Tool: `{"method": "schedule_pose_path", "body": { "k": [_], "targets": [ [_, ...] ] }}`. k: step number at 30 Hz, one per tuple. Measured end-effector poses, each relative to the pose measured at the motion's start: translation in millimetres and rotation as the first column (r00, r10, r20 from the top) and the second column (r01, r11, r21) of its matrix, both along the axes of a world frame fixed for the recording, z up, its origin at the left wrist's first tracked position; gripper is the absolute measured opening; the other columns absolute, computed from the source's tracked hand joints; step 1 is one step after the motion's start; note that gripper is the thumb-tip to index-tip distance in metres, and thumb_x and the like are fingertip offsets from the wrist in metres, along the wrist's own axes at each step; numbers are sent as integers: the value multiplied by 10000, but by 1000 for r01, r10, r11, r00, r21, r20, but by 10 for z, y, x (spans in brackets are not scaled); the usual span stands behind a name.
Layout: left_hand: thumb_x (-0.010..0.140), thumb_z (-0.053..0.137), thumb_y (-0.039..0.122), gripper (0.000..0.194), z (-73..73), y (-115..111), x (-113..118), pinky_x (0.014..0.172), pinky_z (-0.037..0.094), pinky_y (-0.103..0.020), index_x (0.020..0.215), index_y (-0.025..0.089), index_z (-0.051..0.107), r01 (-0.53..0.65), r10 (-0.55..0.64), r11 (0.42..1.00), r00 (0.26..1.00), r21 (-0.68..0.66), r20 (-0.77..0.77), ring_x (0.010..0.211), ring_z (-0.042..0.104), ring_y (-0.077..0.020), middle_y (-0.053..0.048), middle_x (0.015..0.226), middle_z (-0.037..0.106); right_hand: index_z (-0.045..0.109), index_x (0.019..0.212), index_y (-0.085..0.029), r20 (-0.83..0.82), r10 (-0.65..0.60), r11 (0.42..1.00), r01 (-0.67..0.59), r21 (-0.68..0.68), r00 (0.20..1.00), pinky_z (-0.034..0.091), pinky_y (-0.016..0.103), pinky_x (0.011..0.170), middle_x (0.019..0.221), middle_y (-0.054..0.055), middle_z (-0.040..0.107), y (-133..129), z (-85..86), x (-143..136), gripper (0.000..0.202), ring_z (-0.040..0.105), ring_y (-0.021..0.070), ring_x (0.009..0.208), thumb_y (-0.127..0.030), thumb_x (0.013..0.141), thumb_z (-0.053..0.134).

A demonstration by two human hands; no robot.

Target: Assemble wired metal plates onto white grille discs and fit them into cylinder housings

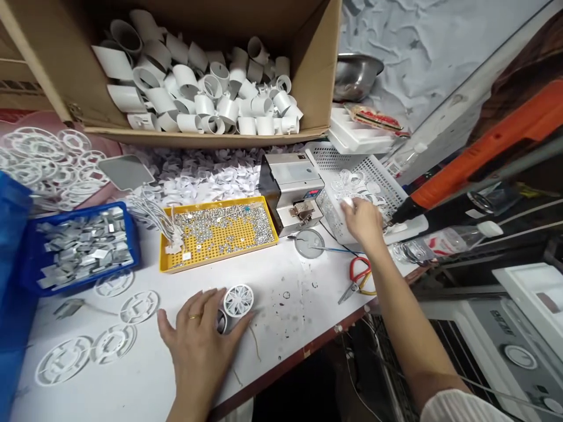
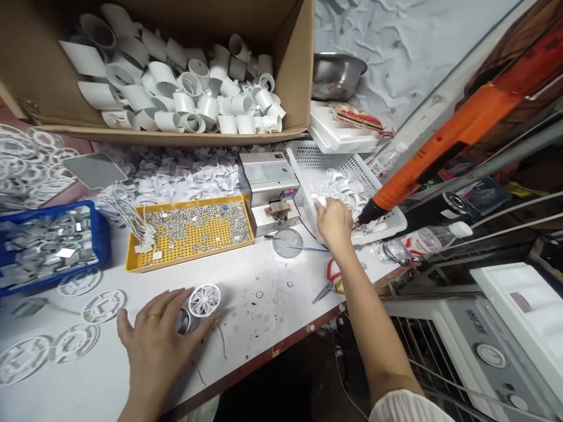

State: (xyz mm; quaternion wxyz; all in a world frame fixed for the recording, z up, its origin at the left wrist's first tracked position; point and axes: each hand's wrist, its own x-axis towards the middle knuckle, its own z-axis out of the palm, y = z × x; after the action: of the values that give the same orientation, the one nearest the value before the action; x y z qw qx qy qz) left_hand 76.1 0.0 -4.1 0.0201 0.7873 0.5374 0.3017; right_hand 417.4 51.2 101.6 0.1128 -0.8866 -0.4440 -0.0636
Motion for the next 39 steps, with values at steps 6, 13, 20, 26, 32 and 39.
{"method": "schedule_pose_path", "body": {
  "k": [6, 13, 20, 26, 32, 39],
  "targets": [
    [863, 603, 416, 386, 644, -103, 44, 811, 522, -377, 1209, 245, 605, 227, -9, 912, 844, -341, 537, 915, 636, -225, -93, 1107, 647, 694, 954, -186, -846, 475, 820, -469, 328, 240, 465, 289, 553, 718, 28, 648, -357, 100, -754, 364, 558, 147, 574, -515, 857, 573],
    [790, 709, 185, 105, 713, -313, -53, 703, 553, -285, 889, 219, 717, 136, -15, 977, 813, -164, 582, 759, 681, -175, -28, 825, 725, 617, 1151, -256, -897, 297, 833, -371, 411, -326, 541, 299, 723, 1048, 40, 666, -621, -357, -1794, 442, 647, 151, 798, -483, 784, 710],
    [757, 699, 33, 444, 364, -466, -314, 843, 602, -335, 1160, 211, 650, 109, -191, 903, 968, 416, 161, 968, 682, -206, -41, 975, 729, 661, 1139, -286, -874, 247, 860, -321, 397, -419, 480, 429, 985, 1154, 65, 664, -983, -643, -2114, 457, 617, 255, 1080, -623, 875, 501],
    [720, 783, 386, 880, 184, -367, -415, 959, 530, -470, 1453, 197, 334, 132, -98, 988, 939, -84, 330, 1230, 536, -306, -167, 1356, 528, 540, 1308, -323, -868, 485, 711, -531, 461, -105, 463, 397, 992, 1270, 58, 571, -923, -489, -1900, 499, 568, 224, 1105, -449, 839, 652],
    [731, 749, 223, 788, -102, -437, -391, 942, 501, -425, 1413, 271, 360, 135, 56, 898, 910, -419, 411, 1092, 599, -238, -61, 1206, 644, 418, 1396, -332, -679, 727, 464, -799, 382, 97, 482, 369, 955, 1279, 65, 524, -871, -477, -1699, 588, 548, 205, 1108, -297, 853, 641],
    [653, 788, 187, 801, -171, -548, -276, 941, 482, -397, 1356, 239, 409, 59, 213, 889, 823, -454, 526, 1060, 612, -224, -43, 1165, 665, 500, 1254, -232, -398, 906, 249, -943, 219, 146, 501, 425, 808, 1088, 96, 627, -708, -474, -1817, 465, 599, 255, 968, -257, 819, 662]
  ]
}}
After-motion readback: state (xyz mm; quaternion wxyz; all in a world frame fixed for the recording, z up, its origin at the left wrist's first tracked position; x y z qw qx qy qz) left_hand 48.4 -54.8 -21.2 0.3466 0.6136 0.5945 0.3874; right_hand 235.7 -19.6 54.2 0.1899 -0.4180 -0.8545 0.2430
